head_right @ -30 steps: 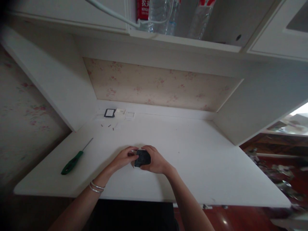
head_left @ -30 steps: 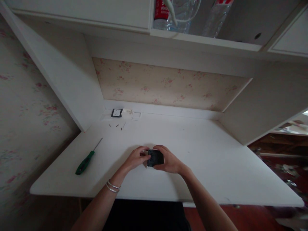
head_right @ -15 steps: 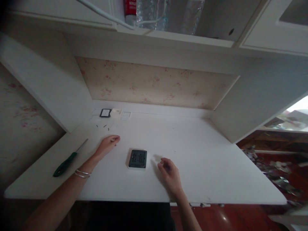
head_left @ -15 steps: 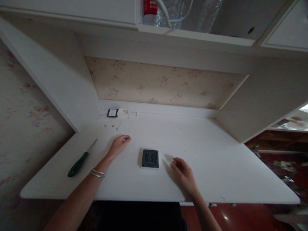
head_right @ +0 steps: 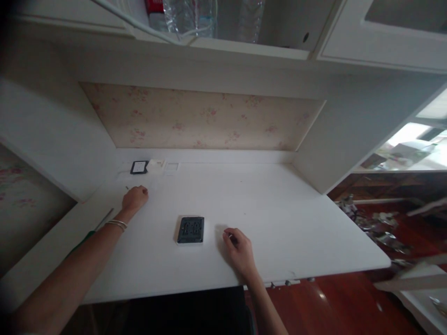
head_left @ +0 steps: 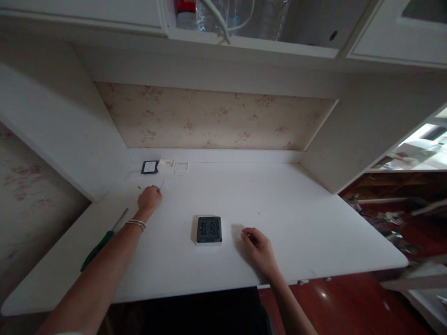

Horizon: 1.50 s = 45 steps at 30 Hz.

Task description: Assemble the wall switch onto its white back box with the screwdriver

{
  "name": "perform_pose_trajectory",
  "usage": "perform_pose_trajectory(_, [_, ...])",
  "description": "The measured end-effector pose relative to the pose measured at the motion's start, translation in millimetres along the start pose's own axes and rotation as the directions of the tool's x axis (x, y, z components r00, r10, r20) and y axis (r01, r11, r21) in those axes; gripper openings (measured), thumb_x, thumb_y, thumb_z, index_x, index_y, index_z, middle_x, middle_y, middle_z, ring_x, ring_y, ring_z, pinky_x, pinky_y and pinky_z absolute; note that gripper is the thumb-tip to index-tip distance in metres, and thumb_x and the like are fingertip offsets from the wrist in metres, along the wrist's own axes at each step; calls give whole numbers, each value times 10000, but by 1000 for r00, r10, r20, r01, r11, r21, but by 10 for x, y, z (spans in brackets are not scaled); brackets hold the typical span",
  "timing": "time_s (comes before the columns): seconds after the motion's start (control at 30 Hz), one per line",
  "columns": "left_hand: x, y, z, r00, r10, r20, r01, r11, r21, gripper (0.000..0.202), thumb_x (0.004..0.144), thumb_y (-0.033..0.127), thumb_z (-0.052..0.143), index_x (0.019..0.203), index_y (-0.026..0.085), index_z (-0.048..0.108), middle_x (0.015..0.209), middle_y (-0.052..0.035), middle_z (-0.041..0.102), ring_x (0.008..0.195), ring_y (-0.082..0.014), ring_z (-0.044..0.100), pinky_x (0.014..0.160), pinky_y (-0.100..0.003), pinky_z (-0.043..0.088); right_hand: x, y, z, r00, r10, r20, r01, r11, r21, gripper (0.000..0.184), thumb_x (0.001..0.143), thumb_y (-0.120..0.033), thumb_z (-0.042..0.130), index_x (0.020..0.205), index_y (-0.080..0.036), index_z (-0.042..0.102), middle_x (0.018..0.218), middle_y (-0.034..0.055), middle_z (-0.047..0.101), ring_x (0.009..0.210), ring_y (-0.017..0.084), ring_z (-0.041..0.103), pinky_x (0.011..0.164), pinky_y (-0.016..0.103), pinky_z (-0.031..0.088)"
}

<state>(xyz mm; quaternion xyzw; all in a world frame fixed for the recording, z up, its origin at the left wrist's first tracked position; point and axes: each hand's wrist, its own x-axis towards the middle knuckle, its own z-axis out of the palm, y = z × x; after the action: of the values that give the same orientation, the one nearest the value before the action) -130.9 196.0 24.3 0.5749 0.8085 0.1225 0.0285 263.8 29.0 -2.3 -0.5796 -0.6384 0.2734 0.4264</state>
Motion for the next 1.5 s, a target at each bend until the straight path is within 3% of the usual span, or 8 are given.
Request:
perform_pose_trajectory(0.3, [-526, 155, -108, 979, 205, -6, -200, 952, -233, 212, 876, 210, 462, 1082, 190, 513, 1033, -76, 671, 967, -207, 636, 823, -295, 463, -37, -347, 151, 999, -44, 13, 42, 995, 89, 185, 884, -358, 531, 882, -212, 644, 802, 42, 658, 719, 176, 611, 656, 291, 491])
perform_pose_trajectory(0.53, [-1907, 759, -303, 908, 410, 89, -115, 447, -887, 204, 849, 385, 535, 972, 237, 467, 898, -35, 639, 882, -191, 644, 781, -289, 506, -229, -961, 530, 989, -104, 106, 69, 955, 290, 328, 899, -326, 535, 1217, -274, 591, 1074, 67, 667, 895, 192, 648, 750, 319, 555])
perform_pose_trajectory(0.7, [-2381, 920, -276, 942, 293, 164, 49, 363, -930, 256, 837, 485, 532, 906, 249, 460, 867, -32, 649, 850, -200, 647, 739, -296, 523, -309, -1041, 602, 982, -176, 65, 149, 940, 307, 270, 903, -287, 540, 1142, -324, 660, 1012, 51, 703, 882, 203, 665, 771, 350, 564])
perform_pose_trajectory(0.83, [-2284, 861, -231, 927, 322, 192, 64, 368, -928, 278, 860, 500, 508, 918, 228, 499, 843, -42, 668, 788, -197, 645, 717, -309, 521, -303, -941, 515, 996, -65, 67, 40, 946, 322, 198, 885, -330, 561, 996, -281, 717, 868, 44, 723, 771, 196, 681, 708, 330, 575])
perform_pose_trajectory(0.93, [-2005, 772, -216, 912, 407, 56, -135, 424, -896, 311, 862, 467, 531, 1048, 220, 551, 1059, -90, 650, 961, -221, 617, 844, -347, 496, -167, -800, 401, 995, 100, 8, -97, 929, 358, 222, 871, -390, 567, 954, -230, 697, 846, 54, 725, 749, 196, 691, 710, 329, 575])
perform_pose_trajectory(1.0, [-1790, 708, -182, 844, 537, -3, -297, 463, -835, 514, 760, 457, 670, 1195, 222, 531, 1293, -117, 531, 1182, -268, 501, 981, -400, 427, -23, -696, 328, 991, 128, -31, -109, 928, 357, 269, 864, -418, 566, 1014, -214, 655, 906, 69, 724, 781, 202, 697, 731, 343, 573])
perform_pose_trajectory(1.13, [-1508, 628, -7, 703, 704, 103, -395, 507, -766, 926, 558, 435, 823, 1371, 240, 425, 1462, -109, 352, 1348, -314, 300, 1125, -473, 250, 249, -560, 244, 1000, 16, 5, -17, 979, 201, 270, 874, -424, 539, 1017, -217, 638, 908, 60, 720, 816, 200, 690, 736, 328, 560])
perform_pose_trajectory(1.5, [-1475, 674, 124, 686, 725, 62, -420, 465, -780, 813, 537, 310, 827, 1285, 264, 513, 1306, -69, 517, 1203, -281, 473, 1055, -410, 366, 445, -506, 281, 937, -255, 237, 272, 961, -40, 180, 885, -262, 539, 934, -256, 711, 898, 24, 729, 795, 180, 673, 729, 294, 522])
